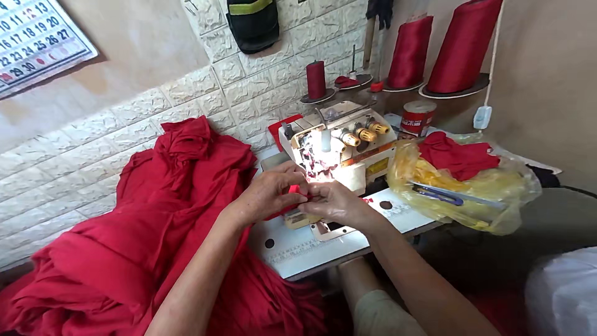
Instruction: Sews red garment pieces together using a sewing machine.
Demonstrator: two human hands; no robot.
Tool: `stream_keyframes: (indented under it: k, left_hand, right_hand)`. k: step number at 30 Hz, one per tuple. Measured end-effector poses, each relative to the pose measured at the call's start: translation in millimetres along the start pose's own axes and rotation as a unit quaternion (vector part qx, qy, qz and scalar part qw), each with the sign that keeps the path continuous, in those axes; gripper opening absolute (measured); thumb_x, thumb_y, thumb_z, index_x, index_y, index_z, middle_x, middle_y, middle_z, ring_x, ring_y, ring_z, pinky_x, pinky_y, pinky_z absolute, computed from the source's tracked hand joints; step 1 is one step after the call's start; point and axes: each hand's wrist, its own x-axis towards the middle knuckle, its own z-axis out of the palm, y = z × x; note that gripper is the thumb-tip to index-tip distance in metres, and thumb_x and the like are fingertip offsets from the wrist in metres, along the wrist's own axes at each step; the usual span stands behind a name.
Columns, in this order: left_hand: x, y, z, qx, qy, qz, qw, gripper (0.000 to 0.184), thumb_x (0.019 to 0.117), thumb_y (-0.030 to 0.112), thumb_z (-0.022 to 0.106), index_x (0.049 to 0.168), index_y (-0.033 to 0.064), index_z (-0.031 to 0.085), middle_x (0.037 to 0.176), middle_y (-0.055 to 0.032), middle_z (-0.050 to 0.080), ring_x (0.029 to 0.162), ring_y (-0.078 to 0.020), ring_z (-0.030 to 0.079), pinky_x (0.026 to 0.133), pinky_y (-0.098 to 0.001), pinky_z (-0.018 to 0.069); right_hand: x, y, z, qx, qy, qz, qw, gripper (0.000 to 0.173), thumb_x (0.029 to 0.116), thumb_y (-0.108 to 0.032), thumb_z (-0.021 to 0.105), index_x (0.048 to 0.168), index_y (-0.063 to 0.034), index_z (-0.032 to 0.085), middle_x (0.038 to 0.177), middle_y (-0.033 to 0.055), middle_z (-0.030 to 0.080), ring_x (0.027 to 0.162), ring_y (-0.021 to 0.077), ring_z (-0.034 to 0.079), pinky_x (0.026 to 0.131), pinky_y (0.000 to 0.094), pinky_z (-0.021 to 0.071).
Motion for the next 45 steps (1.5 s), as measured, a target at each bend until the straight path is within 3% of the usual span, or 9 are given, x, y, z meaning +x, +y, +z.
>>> stream_keyframes:
  k: [3,5,11,14,20,25,29,35,45]
  left_hand:
    - [10,8,0,-0.038,-0.059,-0.086,0.994,0.058,0.0836,0.034,0.081,0.126,0.0054,0.055,0.096,-0.0053,0.064,0.074,-0.0108,0.059,0.067,-0.031,0.0522]
    - [20,11,1,-0.009,-0.118,-0.126,0.985,0.078,0.0815,0.045,0.082,0.139,0.0053,0.047,0.105,-0.0091,0.067,0.089,-0.018,0.066,0.078,-0.0418,0.0558]
    - [35,-2,-7,0.131,-0.143,-0.066,0.979,0.05,0.0862,0.056,0.074,0.084,0.0056,0.071,0.086,-0.0066,0.064,0.082,-0.0209,0.062,0.072,-0.0449,0.05]
    - [35,2,-16,0.142,-0.146,-0.069,0.977,0.038,0.0908,0.044,0.075,0.082,0.0065,0.072,0.082,-0.0049,0.064,0.073,-0.0176,0.059,0.067,-0.0409,0.048]
    - [20,-2,-17,0.215,-0.013,-0.063,0.974,0.023,0.0986,0.028,0.067,0.085,0.0087,0.069,0.077,-0.0042,0.062,0.069,-0.0195,0.061,0.063,-0.0426,0.0504]
    - [14,0,-11,0.217,0.043,-0.057,0.974,0.026,0.1016,0.027,0.061,0.084,0.0091,0.068,0.076,-0.0024,0.06,0.064,-0.0159,0.058,0.058,-0.0376,0.049]
    - [15,13,-3,0.161,0.019,-0.009,0.987,0.024,0.1005,0.028,0.063,0.092,0.0081,0.071,0.083,-0.0022,0.064,0.072,-0.0137,0.062,0.066,-0.0353,0.0534]
    - [25,5,11,0.146,-0.093,0.037,0.984,0.035,0.1029,0.034,0.053,0.097,0.006,0.074,0.101,-0.0094,0.072,0.104,-0.0226,0.069,0.088,-0.0428,0.0551]
    - [27,-15,18,0.093,-0.087,0.018,0.992,0.025,0.1003,0.024,0.057,0.092,0.0053,0.071,0.089,-0.0066,0.067,0.086,-0.0159,0.065,0.077,-0.0344,0.0535]
  right_hand:
    - [0,1,9,-0.036,0.002,-0.047,0.998,0.015,0.0959,-0.017,0.067,0.093,-0.0033,0.073,0.083,0.0008,0.068,0.078,0.0009,0.062,0.075,0.023,0.0523]
    - [-5,1,8,-0.058,0.021,-0.046,0.997,0.018,0.0965,-0.02,0.066,0.095,-0.0042,0.074,0.085,0.0014,0.069,0.079,0.0027,0.063,0.076,0.0259,0.0533]
    - [-15,5,2,-0.189,0.155,-0.009,0.97,0.016,0.0928,-0.023,0.073,0.097,-0.0089,0.078,0.088,0.0084,0.073,0.086,0.0243,0.068,0.079,0.0501,0.0527]
    - [-8,29,-4,-0.202,0.198,-0.054,0.958,0.01,0.0888,-0.023,0.076,0.091,-0.0132,0.079,0.101,0.0048,0.073,0.105,0.0261,0.065,0.092,0.0551,0.0477]
    - [-4,40,0,-0.138,0.247,-0.056,0.958,0.008,0.0878,-0.021,0.077,0.092,-0.0155,0.079,0.101,0.0004,0.073,0.105,0.0204,0.064,0.093,0.052,0.0469]
    - [3,43,5,-0.129,0.288,-0.033,0.948,0.012,0.0887,-0.02,0.077,0.099,-0.0125,0.076,0.087,0.0003,0.07,0.077,0.0134,0.063,0.073,0.0409,0.0516]
    - [-1,38,1,-0.091,0.221,-0.058,0.969,0.023,0.0903,-0.019,0.074,0.111,-0.011,0.077,0.09,0.0006,0.069,0.072,0.0073,0.058,0.067,0.0302,0.0498]
    - [-26,43,-7,0.128,0.023,-0.085,0.988,0.013,0.0965,-0.015,0.069,0.098,-0.0031,0.074,0.076,-0.0081,0.07,0.062,-0.0051,0.06,0.058,0.0135,0.0516]
    - [-31,53,-6,0.134,0.046,-0.074,0.987,0.016,0.1001,-0.017,0.065,0.102,-0.0041,0.073,0.077,-0.0082,0.068,0.06,-0.0047,0.058,0.056,0.0132,0.0501]
